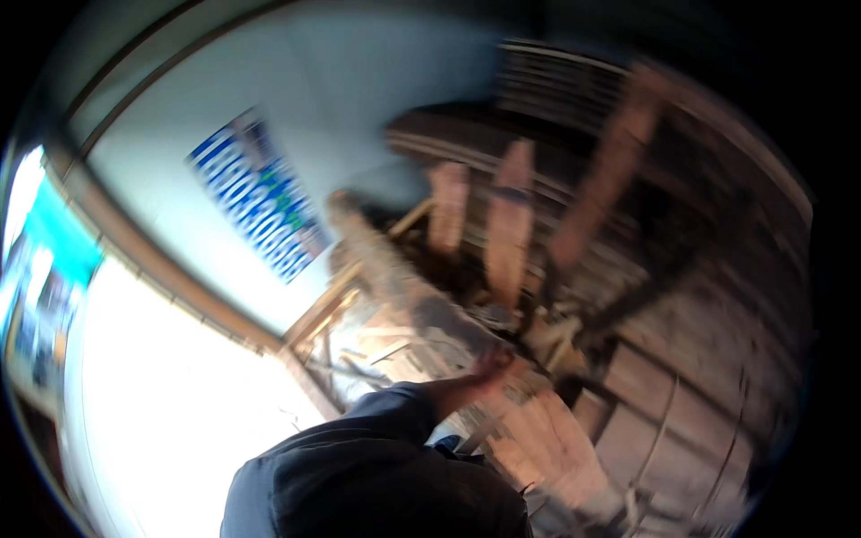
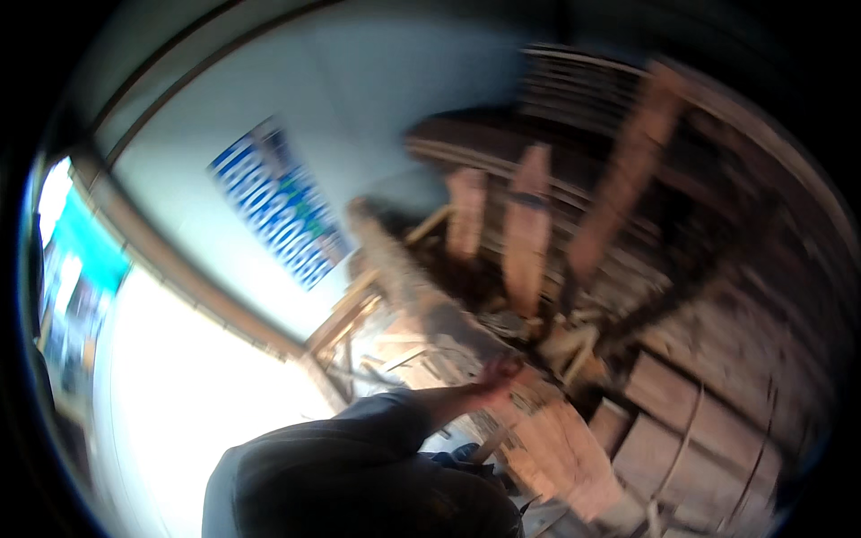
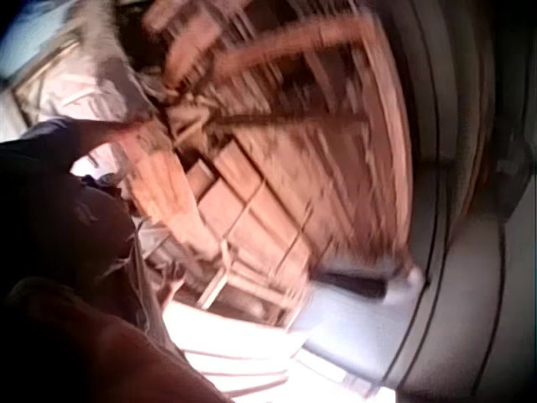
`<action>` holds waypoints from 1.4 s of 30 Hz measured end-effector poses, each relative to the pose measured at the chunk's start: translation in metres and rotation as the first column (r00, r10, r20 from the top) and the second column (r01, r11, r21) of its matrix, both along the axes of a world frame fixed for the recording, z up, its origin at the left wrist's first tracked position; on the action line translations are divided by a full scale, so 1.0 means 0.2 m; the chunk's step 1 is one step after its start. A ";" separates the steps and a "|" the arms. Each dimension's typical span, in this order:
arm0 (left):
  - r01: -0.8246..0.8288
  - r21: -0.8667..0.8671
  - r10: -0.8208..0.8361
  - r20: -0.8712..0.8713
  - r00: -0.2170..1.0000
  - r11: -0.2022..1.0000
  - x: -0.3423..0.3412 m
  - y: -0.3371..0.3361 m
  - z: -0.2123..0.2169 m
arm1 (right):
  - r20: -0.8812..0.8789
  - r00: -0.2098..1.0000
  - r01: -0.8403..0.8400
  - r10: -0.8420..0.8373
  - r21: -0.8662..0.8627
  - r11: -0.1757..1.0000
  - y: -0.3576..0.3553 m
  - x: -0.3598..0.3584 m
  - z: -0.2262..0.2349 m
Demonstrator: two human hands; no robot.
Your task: The person repeatedly picks up long wooden planks from a disorganized pile and places them onto a growing stack. The person handles the planks one at a time, lifting them from the floor and aligning them with the stack.
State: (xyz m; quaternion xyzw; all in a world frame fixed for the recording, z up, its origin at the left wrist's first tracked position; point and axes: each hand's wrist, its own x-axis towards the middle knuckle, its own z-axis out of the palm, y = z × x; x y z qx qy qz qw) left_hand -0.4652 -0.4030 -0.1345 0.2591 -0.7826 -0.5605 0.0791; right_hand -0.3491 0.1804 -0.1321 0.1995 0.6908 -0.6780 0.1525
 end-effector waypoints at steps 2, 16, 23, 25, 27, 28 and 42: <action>0.335 -0.649 -0.134 0.340 0.931 0.683 0.04 -0.09 -0.07 | -0.022 0.998 -0.055 0.053 -0.067 0.996 -0.07 -0.11 -0.05; 0.502 -0.620 -0.321 0.388 0.864 0.602 0.19 -0.11 -0.03 | 0.047 0.881 -0.401 0.471 -0.456 0.794 -0.26 -0.87 -0.25; 0.440 -0.551 -0.342 0.276 0.898 0.709 0.13 -0.10 0.12 | 0.012 0.841 -0.515 0.541 -0.287 0.807 -0.61 -0.92 -0.27; 0.416 -0.526 -0.335 0.247 0.909 0.742 0.17 -0.14 0.13 | 0.003 0.835 -0.532 0.551 -0.256 0.807 -0.69 -0.92 -0.24; 0.374 -0.495 -0.289 0.243 0.926 0.784 0.25 -0.21 0.15 | -0.003 0.827 -0.547 0.563 -0.236 0.803 -0.75 -0.93 -0.22; 0.347 -0.473 -0.253 0.253 0.934 0.810 0.30 -0.28 0.15 | -0.009 0.819 -0.561 0.574 -0.227 0.797 -0.78 -0.95 -0.22; -0.654 -0.737 0.977 0.215 0.010 0.168 3.47 -1.71 2.66 | -0.031 0.752 -0.653 0.658 -0.169 0.738 -0.94 -1.07 -0.23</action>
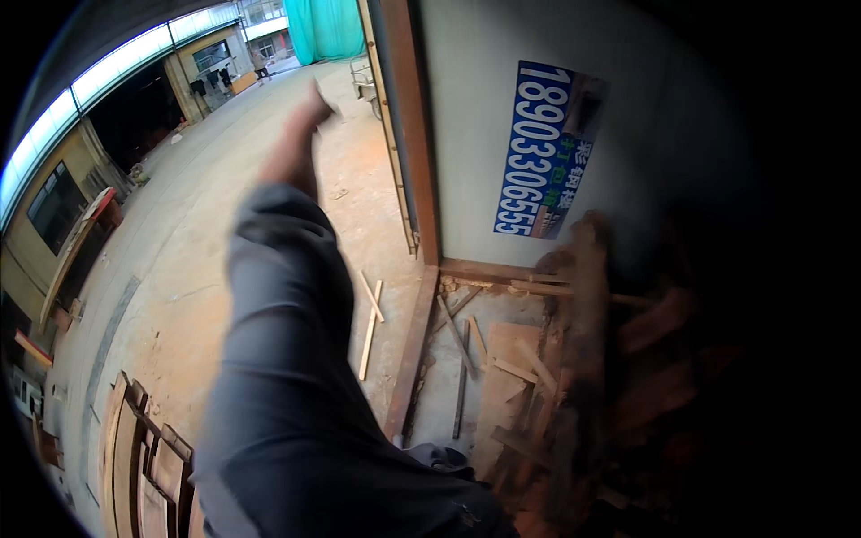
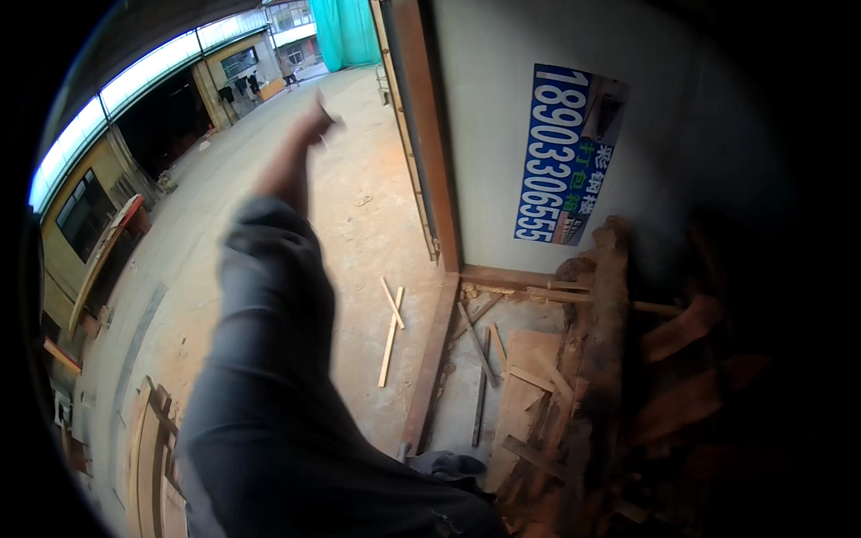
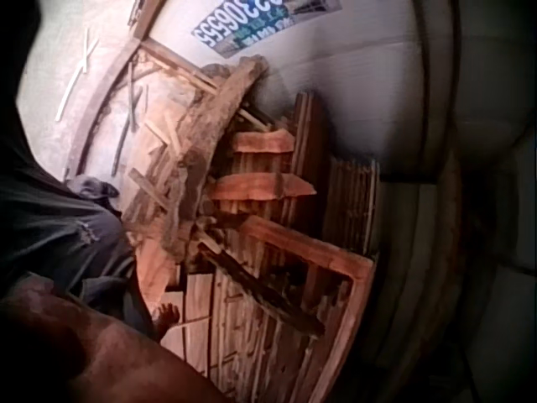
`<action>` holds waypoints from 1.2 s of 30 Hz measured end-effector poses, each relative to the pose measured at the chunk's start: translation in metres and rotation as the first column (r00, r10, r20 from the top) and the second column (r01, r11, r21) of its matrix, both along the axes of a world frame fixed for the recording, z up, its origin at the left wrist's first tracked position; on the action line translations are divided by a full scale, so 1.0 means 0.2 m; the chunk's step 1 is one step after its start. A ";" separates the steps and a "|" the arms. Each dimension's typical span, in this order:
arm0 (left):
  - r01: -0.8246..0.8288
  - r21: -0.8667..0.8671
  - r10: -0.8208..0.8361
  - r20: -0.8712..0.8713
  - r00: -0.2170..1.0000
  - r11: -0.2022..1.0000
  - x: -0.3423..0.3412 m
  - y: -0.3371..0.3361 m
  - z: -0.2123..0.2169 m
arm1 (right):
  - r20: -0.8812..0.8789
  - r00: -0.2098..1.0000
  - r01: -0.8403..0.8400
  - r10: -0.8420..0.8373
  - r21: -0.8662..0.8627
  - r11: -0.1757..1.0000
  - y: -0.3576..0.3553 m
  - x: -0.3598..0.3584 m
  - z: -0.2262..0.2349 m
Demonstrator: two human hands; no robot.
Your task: The person repeatedly picks up long wooden planks from a disorganized pile and places them onto a growing stack. The person handles the planks one at a time, lifting them from the floor and aligning them with the stack.
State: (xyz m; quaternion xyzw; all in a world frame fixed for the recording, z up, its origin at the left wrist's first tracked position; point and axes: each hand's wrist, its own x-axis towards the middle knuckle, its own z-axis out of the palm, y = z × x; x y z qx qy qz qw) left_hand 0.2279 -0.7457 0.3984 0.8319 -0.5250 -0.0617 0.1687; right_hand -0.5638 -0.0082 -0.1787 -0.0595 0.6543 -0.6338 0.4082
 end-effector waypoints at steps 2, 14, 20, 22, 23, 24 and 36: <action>-0.166 -0.162 0.155 -0.075 0.985 0.973 0.18 0.16 0.56 | -0.001 1.000 -0.001 0.001 0.016 1.000 0.01 0.00 0.02; 0.090 0.166 -0.082 -0.052 0.995 0.982 -0.01 -0.24 -0.47 | -0.059 0.998 0.020 -0.018 0.037 0.999 -0.04 -0.01 0.04; 0.625 0.693 -0.557 -0.378 0.739 0.360 -0.95 0.03 -2.31 | -0.110 0.994 0.002 0.002 0.038 0.999 -0.01 -0.08 0.02; 0.728 0.686 -0.585 -0.588 0.559 0.007 -1.31 0.24 -2.76 | -0.128 0.992 0.020 -0.017 0.021 1.000 0.05 -0.08 0.01; 0.768 0.639 -0.659 -0.595 0.460 -0.041 -1.43 0.38 -2.82 | -0.140 0.990 -0.005 0.005 -0.004 1.000 0.07 -0.13 -0.01; 0.798 0.591 -0.738 -0.590 0.328 -0.117 -1.62 0.50 -2.79 | -0.226 0.973 -0.056 0.038 -0.072 0.996 0.13 -0.11 0.00; 0.855 0.232 -0.754 -0.610 -0.245 -0.465 -2.56 1.37 -2.07 | -0.323 0.903 0.355 -0.285 0.182 0.917 0.03 0.37 0.44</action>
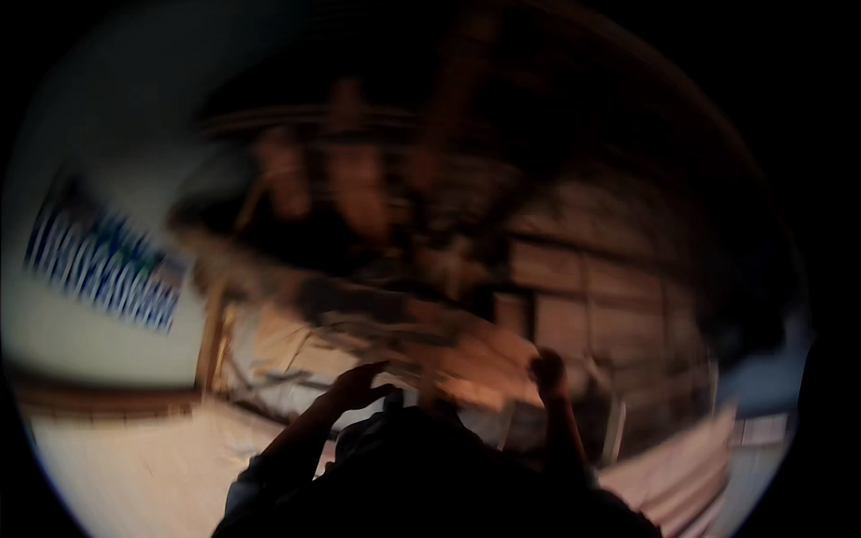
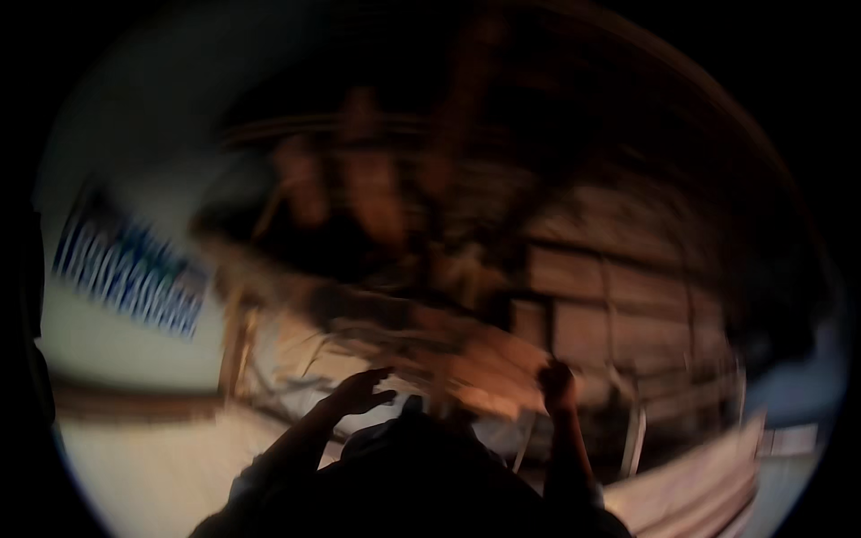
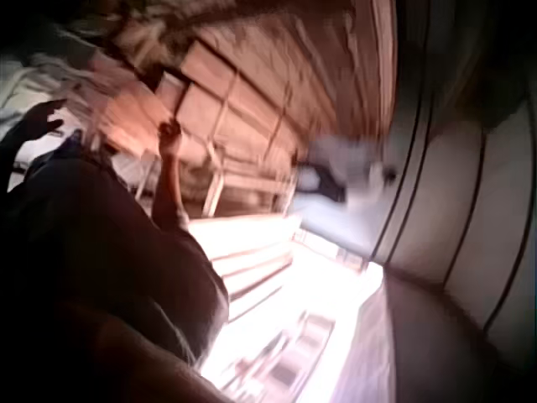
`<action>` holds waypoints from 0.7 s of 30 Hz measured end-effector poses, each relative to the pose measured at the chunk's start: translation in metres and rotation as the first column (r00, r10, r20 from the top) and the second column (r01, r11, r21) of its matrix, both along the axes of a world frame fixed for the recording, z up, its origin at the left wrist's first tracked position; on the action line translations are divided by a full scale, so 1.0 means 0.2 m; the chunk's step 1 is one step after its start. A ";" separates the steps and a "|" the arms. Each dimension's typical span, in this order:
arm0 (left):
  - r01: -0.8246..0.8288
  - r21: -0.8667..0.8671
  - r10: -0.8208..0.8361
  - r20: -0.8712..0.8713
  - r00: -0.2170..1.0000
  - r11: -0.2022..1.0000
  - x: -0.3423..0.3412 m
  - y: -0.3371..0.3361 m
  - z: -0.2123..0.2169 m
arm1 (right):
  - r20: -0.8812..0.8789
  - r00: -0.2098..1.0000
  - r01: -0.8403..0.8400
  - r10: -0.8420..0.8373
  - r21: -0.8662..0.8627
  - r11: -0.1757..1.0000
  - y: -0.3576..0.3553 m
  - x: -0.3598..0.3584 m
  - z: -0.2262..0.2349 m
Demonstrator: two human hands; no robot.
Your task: The person repeatedly picks up long wooden planks from a disorganized pile and places them onto a growing stack. The person handles the planks one at a time, lifting them from the floor and aligning them with the stack.
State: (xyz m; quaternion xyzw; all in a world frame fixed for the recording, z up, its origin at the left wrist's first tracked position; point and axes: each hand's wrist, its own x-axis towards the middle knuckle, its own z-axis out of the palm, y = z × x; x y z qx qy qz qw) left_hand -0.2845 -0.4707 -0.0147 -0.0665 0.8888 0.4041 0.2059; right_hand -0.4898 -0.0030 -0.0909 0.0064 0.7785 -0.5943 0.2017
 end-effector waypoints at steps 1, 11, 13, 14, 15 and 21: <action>0.019 -0.010 -0.019 -0.056 0.998 1.000 -0.04 0.08 0.05 | -0.108 0.994 0.027 -0.023 0.038 0.999 0.05 0.05 -0.03; 0.235 -0.343 -0.334 -0.269 0.903 0.910 -0.86 0.69 -0.13 | 0.135 0.790 0.604 -0.598 -0.003 0.797 0.70 0.21 0.33; 0.263 -0.453 -0.395 -0.227 0.890 0.852 -0.92 0.81 -0.07 | 0.202 0.748 0.643 -0.632 0.014 0.766 0.83 0.24 0.27; 0.272 -0.511 -0.419 -0.198 0.886 0.816 -0.92 0.87 -0.06 | 0.240 0.729 0.662 -0.642 -0.008 0.749 0.89 0.25 0.21; 0.260 -0.507 -0.403 -0.193 0.895 0.822 -0.93 0.91 -0.07 | 0.261 0.707 0.682 -0.658 -0.004 0.731 0.92 0.24 0.12; 0.178 -0.569 -0.333 -0.179 0.926 0.803 -1.01 1.09 -0.22 | 0.403 0.603 0.763 -0.688 -0.040 0.645 1.13 -0.04 -0.33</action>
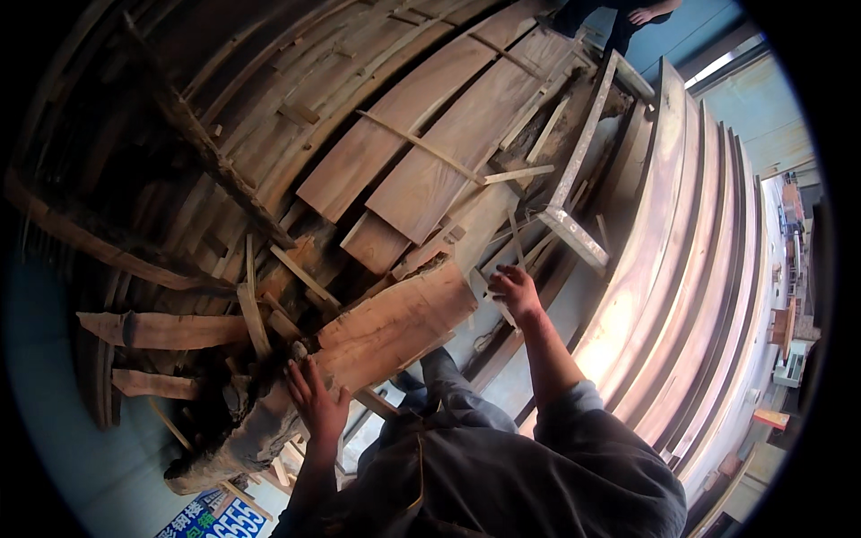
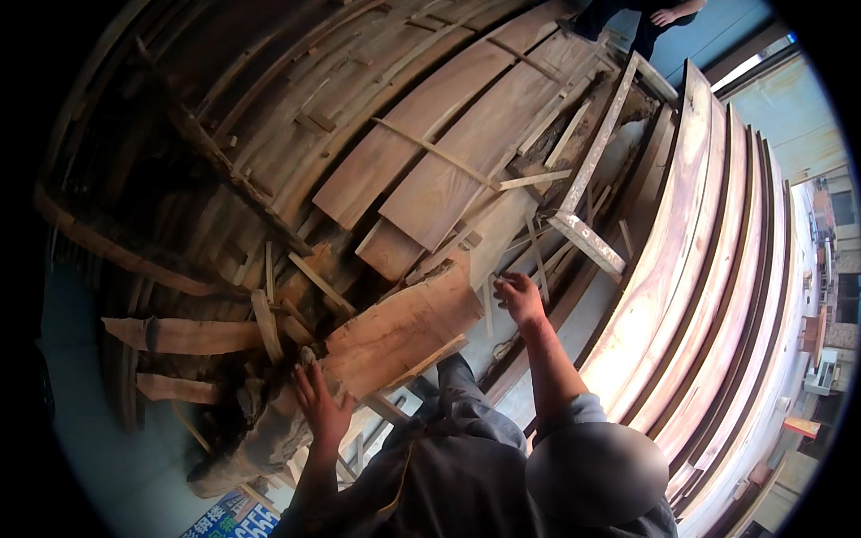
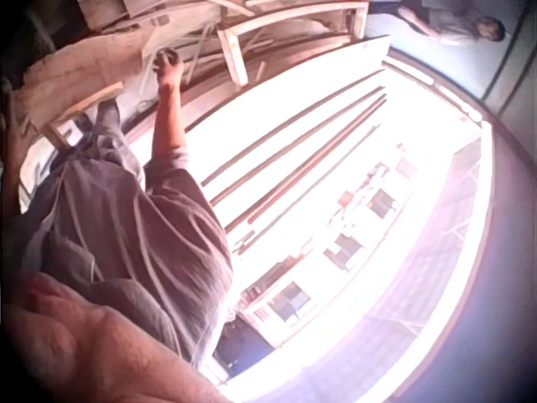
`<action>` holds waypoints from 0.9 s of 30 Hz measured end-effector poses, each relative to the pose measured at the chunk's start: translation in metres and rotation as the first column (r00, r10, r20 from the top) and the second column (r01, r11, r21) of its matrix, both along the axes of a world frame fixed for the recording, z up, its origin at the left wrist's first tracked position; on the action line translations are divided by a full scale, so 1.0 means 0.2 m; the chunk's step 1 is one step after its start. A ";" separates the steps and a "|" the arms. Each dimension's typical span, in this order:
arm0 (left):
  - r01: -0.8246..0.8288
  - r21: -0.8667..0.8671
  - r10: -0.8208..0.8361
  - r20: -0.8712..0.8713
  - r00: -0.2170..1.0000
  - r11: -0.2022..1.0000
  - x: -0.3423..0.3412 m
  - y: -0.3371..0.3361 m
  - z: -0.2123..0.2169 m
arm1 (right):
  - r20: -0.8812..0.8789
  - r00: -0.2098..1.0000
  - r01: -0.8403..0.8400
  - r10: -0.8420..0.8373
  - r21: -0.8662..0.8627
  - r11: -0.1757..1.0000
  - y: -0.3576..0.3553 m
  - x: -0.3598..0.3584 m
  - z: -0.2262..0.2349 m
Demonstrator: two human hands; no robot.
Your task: The person repeatedly picks up long wooden planks from a disorganized pile and places them onto a growing stack. The person handles the planks one at a time, lifting them from the floor and aligning them with the stack.
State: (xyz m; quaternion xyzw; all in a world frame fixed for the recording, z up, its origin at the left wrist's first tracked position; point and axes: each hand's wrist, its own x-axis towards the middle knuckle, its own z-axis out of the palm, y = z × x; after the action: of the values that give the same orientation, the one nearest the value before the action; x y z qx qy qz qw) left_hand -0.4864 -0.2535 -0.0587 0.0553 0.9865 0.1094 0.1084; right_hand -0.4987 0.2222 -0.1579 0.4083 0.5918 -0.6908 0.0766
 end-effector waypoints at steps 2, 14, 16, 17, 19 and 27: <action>-0.007 -0.011 0.007 -0.011 1.000 1.000 0.01 0.01 -0.06 | 0.021 1.000 0.020 -0.019 -0.053 0.998 0.07 -0.14 -0.21; -0.003 -0.105 -0.022 -0.240 0.971 0.995 -0.07 0.14 -0.23 | 0.291 0.957 0.043 0.017 -0.198 0.979 0.30 -0.97 -1.27; -0.057 -0.103 0.032 -0.235 0.971 0.993 -0.01 0.14 -0.31 | 0.354 0.930 -0.034 0.097 -0.179 0.983 0.28 -1.09 -1.39; -0.077 -0.108 0.050 -0.231 0.972 0.991 0.00 0.13 -0.33 | 0.387 0.912 -0.060 0.137 -0.205 0.977 0.28 -1.14 -1.45; -0.007 -0.102 -0.019 -0.257 0.966 0.995 -0.07 0.15 -0.30 | 0.420 0.882 -0.112 0.215 -0.256 0.960 0.26 -1.20 -1.54; -0.160 -0.194 0.169 0.028 0.985 0.968 0.20 -0.15 -0.52 | 0.268 0.963 0.061 0.035 -0.343 0.937 0.13 -1.20 -1.87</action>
State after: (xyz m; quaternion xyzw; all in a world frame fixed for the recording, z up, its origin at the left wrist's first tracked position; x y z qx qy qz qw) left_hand -0.4470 -0.2826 -0.1618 -0.0398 0.9910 0.0242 0.1257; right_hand -0.7385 0.2484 -0.5318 0.4823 0.4414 -0.7231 0.2230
